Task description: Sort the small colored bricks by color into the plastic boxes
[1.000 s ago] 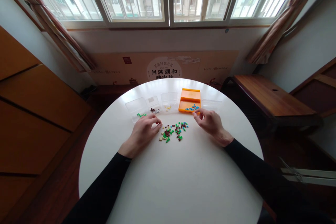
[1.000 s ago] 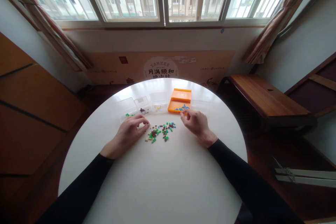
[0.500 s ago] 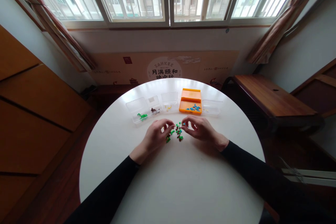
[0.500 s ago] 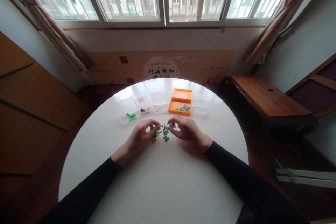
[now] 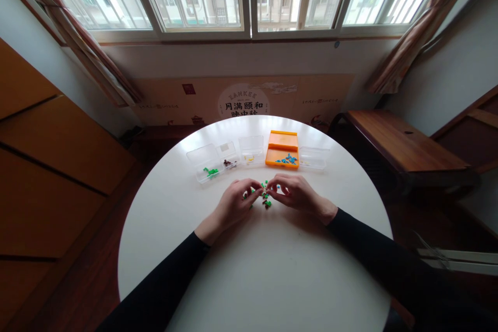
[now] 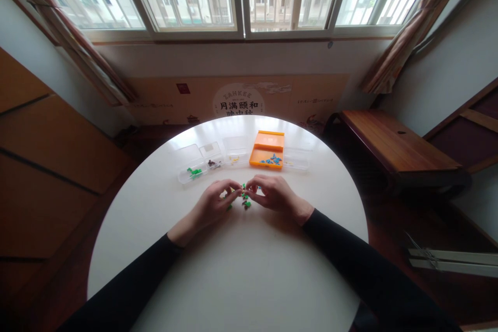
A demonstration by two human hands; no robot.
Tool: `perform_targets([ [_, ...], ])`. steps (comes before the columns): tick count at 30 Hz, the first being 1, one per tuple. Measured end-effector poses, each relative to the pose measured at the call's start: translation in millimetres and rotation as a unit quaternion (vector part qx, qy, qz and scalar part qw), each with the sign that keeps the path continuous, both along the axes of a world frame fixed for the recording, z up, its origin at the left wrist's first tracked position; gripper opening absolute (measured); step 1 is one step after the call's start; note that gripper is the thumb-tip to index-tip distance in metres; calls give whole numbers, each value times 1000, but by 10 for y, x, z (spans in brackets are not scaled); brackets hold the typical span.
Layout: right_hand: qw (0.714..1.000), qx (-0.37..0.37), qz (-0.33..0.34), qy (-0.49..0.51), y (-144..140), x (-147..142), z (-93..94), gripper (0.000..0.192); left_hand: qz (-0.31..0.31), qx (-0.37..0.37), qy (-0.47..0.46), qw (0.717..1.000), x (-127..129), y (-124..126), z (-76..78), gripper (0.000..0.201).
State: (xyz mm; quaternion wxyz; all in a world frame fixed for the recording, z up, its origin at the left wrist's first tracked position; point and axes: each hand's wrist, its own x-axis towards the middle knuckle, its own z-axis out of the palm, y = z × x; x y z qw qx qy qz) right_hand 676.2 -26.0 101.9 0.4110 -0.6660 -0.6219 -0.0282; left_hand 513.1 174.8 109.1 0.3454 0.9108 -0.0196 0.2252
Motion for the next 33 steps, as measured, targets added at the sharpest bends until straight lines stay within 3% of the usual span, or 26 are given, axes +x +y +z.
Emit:
perform_targets([
  [9, 1000, 15, 10, 8, -2, -6, -11, 16, -5, 3, -13, 1000, -3, -7, 30, 15],
  [16, 998, 20, -42, 42, -41, 73, -13, 17, -3, 16, 1, 1000, -60, 168, 168, 19],
  [22, 977, 23, -211, 38, -122, 272, 21, 25, 75, 113, -6, 991, -152, 482, 214, 11],
  [28, 909, -44, -413, 27, -235, 512, 37, 22, 97, 143, 75, 982, -230, 678, 213, 15],
  [33, 870, -115, -478, 42, -292, 611, 59, 18, 107, 157, 85, 978, -249, 711, 219, 12],
])
